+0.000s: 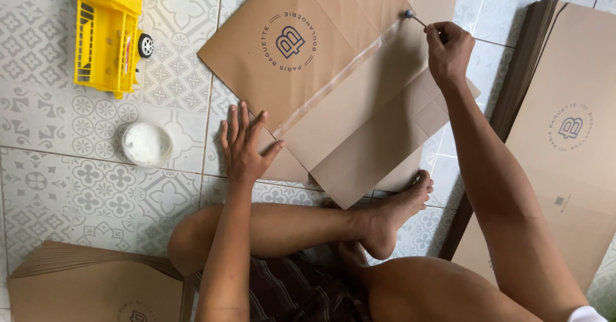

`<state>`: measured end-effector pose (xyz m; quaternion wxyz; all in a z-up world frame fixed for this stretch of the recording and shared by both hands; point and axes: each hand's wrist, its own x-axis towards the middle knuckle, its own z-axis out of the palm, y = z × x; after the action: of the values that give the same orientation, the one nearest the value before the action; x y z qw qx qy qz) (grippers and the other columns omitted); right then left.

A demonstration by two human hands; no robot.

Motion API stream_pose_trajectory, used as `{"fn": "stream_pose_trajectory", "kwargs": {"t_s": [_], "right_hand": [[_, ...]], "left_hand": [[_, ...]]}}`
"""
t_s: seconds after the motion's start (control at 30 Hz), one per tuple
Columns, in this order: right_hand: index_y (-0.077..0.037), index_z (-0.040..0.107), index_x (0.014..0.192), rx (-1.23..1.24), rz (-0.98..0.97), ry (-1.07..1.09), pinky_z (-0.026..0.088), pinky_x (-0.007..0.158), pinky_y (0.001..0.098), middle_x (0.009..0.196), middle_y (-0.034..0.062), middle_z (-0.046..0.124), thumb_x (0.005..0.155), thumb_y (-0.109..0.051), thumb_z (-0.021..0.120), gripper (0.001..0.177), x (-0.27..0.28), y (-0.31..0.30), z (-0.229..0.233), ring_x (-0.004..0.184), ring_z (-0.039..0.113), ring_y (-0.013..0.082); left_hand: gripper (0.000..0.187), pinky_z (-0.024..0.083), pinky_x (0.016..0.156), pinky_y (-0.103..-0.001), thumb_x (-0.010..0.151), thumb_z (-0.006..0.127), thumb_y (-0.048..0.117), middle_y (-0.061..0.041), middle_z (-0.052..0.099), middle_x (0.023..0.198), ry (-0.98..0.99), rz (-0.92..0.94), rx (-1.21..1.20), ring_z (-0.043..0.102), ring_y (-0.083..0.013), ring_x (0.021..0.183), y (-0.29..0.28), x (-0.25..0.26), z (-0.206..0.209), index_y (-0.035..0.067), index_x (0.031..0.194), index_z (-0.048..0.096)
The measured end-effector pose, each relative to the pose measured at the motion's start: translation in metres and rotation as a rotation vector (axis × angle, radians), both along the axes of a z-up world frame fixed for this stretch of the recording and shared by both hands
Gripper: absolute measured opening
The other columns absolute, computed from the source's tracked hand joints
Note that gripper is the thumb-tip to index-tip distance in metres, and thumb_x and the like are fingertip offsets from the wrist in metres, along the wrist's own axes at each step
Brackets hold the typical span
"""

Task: The person is manually assembling paper bags by applying glue to the bottom flaps with a small stick and folding them into place.

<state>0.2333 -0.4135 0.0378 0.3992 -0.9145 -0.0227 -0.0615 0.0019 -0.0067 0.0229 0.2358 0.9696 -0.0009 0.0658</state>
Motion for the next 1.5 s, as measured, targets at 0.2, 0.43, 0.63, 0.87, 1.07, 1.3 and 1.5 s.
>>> {"fn": "stream_pose_trajectory", "kwargs": {"t_s": [0.2, 0.43, 0.63, 0.87, 1.07, 1.3, 1.5], "right_hand": [[0.010, 0.079, 0.099, -0.109, -0.003, -0.088, 0.033, 0.046, 0.0240, 0.068, 0.0054, 0.062, 0.102, -0.001, 0.071, 0.014, 0.003, -0.003, -0.006, 0.054, 0.042, 0.0102], [0.010, 0.078, 0.103, -0.124, -0.010, -0.019, 0.031, 0.047, 0.0251, 0.066, 0.0037, 0.058, 0.104, -0.002, 0.069, 0.015, -0.015, 0.013, 0.006, 0.053, 0.038, 0.0102], [0.012, 0.076, 0.102, -0.068, 0.089, -0.042, 0.031, 0.047, 0.0250, 0.067, 0.0070, 0.059, 0.103, 0.002, 0.067, 0.014, -0.031, 0.026, 0.010, 0.053, 0.039, 0.0114], [0.001, 0.079, 0.096, -0.107, 0.102, -0.048, 0.039, 0.047, 0.0275, 0.049, 0.0081, 0.054, 0.104, -0.003, 0.071, 0.012, -0.040, 0.027, -0.006, 0.041, 0.050, 0.0176], [0.001, 0.079, 0.096, -0.079, 0.145, -0.030, 0.038, 0.046, 0.0291, 0.049, 0.0094, 0.053, 0.102, -0.004, 0.073, 0.010, -0.051, 0.041, 0.000, 0.041, 0.050, 0.0172], [0.003, 0.078, 0.096, -0.052, 0.219, 0.012, 0.037, 0.044, 0.0292, 0.049, 0.0120, 0.055, 0.100, 0.000, 0.069, 0.010, -0.065, 0.065, 0.013, 0.040, 0.050, 0.0180], [0.002, 0.078, 0.094, -0.050, 0.253, 0.043, 0.039, 0.043, 0.0323, 0.050, 0.0139, 0.056, 0.099, -0.003, 0.070, 0.011, -0.080, 0.079, 0.020, 0.041, 0.053, 0.0229]], "left_hand": [[0.076, 0.012, 0.125, -0.052, 0.090, 0.067, 0.064, -0.018, 0.036, 0.165, -0.006, -0.001, 0.013, 0.024, -0.0339, 0.156, 0.001, -0.001, -0.002, 0.019, 0.150, 0.053], [0.077, 0.013, 0.125, -0.053, 0.090, 0.068, 0.063, -0.018, 0.035, 0.165, -0.001, 0.001, 0.002, 0.024, -0.0344, 0.156, 0.000, -0.002, -0.001, 0.018, 0.150, 0.052], [0.077, 0.015, 0.125, -0.053, 0.090, 0.067, 0.064, -0.017, 0.036, 0.165, -0.009, -0.001, 0.024, 0.025, -0.0338, 0.155, 0.001, -0.003, -0.001, 0.019, 0.150, 0.053], [0.079, 0.016, 0.123, -0.050, 0.083, 0.072, 0.069, -0.019, 0.047, 0.158, -0.143, -0.001, 0.015, 0.036, -0.0351, 0.151, 0.005, 0.000, -0.017, 0.024, 0.146, 0.059], [0.078, 0.015, 0.123, -0.050, 0.083, 0.073, 0.068, -0.019, 0.047, 0.158, -0.143, 0.003, 0.007, 0.036, -0.0348, 0.151, 0.005, -0.001, -0.019, 0.024, 0.146, 0.059], [0.076, 0.016, 0.123, -0.049, 0.084, 0.072, 0.069, -0.018, 0.047, 0.158, -0.141, 0.003, 0.015, 0.036, -0.0340, 0.151, 0.005, -0.001, -0.017, 0.023, 0.144, 0.060], [0.076, 0.016, 0.122, -0.049, 0.084, 0.072, 0.069, -0.019, 0.048, 0.157, -0.149, 0.006, 0.014, 0.037, -0.0344, 0.151, 0.005, -0.001, -0.018, 0.023, 0.144, 0.061]]}}
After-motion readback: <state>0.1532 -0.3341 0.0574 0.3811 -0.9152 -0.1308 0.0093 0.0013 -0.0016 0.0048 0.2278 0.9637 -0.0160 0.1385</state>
